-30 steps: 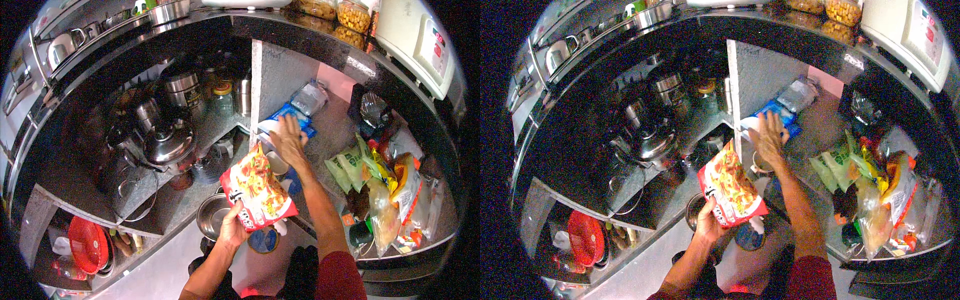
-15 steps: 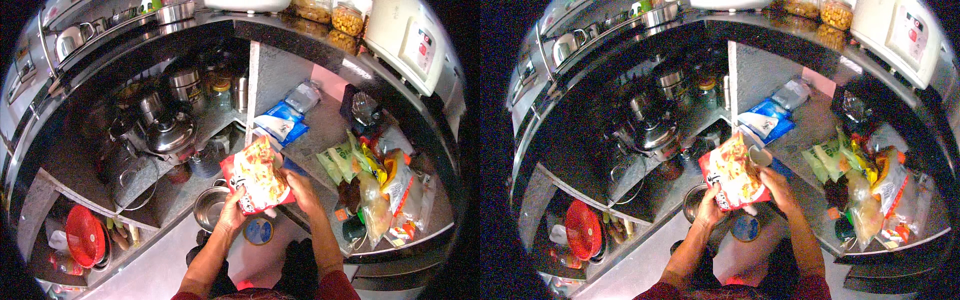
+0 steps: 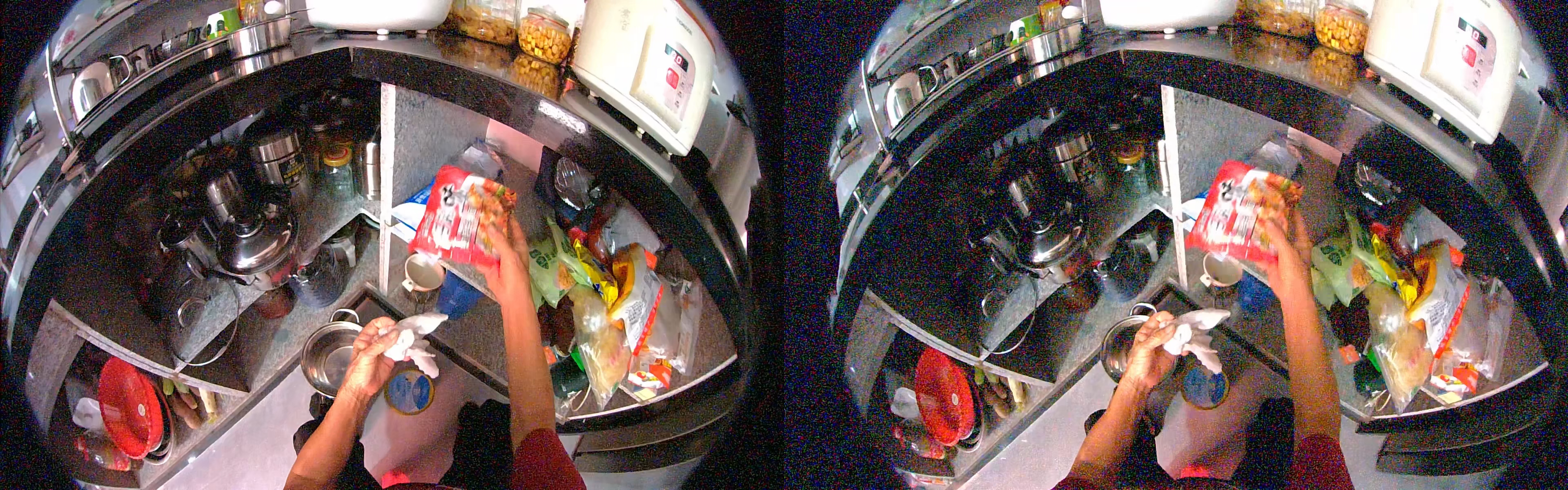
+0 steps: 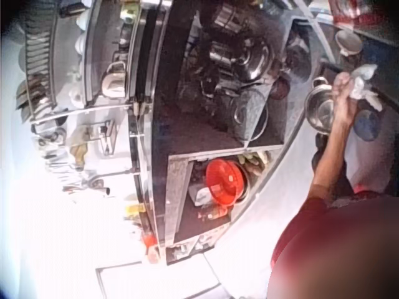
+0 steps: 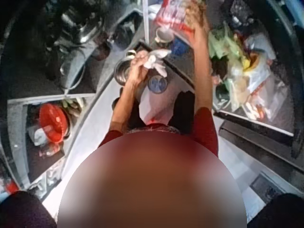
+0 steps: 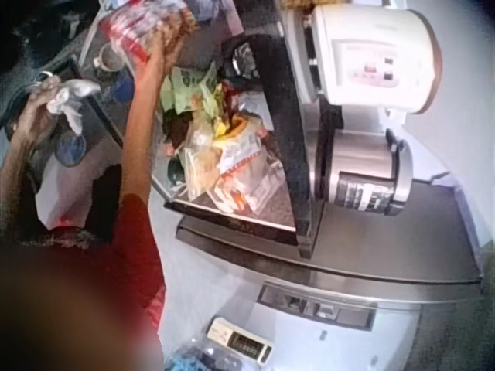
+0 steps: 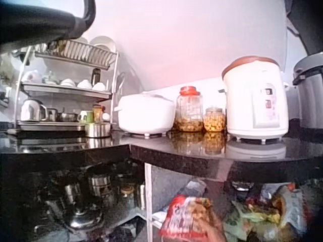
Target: The person wipes the exterior of several food packages with a white cloth. They handle a clear plastic container, a blue and white bag, a red and white bag, and a yellow bag, cleaning each one individually before placing it on the counter.
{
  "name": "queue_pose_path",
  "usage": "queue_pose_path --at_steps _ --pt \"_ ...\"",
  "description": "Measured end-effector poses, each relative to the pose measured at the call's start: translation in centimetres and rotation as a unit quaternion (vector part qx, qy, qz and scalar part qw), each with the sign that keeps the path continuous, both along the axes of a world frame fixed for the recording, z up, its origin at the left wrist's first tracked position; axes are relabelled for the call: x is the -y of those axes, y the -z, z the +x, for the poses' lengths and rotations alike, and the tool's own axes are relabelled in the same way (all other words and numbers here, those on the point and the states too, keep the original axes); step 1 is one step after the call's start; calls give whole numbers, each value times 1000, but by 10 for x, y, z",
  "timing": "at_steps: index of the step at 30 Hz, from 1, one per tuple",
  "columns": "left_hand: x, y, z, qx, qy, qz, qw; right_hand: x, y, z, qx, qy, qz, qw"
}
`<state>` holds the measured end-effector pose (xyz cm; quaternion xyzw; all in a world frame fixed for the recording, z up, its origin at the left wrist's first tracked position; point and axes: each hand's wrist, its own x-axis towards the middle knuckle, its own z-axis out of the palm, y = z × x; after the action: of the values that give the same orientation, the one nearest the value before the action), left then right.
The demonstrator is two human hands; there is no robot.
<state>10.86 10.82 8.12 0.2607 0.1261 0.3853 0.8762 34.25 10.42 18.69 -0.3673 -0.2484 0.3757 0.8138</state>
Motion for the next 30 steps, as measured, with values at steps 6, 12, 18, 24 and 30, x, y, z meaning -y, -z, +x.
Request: queue_pose_path --at_steps 6,12,18,24,30 --pt "2 -5 3 -10 23 -9 1000 -83 25 55 -73 17 -44 996" --pt "6 -4 1 -23 26 -37 999 -147 65 88 26 73 -173 982" --pt "6 0 -7 -36 37 -59 997 -142 51 50 360 259 -312 840" --pt "8 0 -17 -41 20 -80 996 -135 50 29 628 333 -384 589" --pt "9 0 -1 -32 45 -68 996 -161 65 102 705 174 -421 544"
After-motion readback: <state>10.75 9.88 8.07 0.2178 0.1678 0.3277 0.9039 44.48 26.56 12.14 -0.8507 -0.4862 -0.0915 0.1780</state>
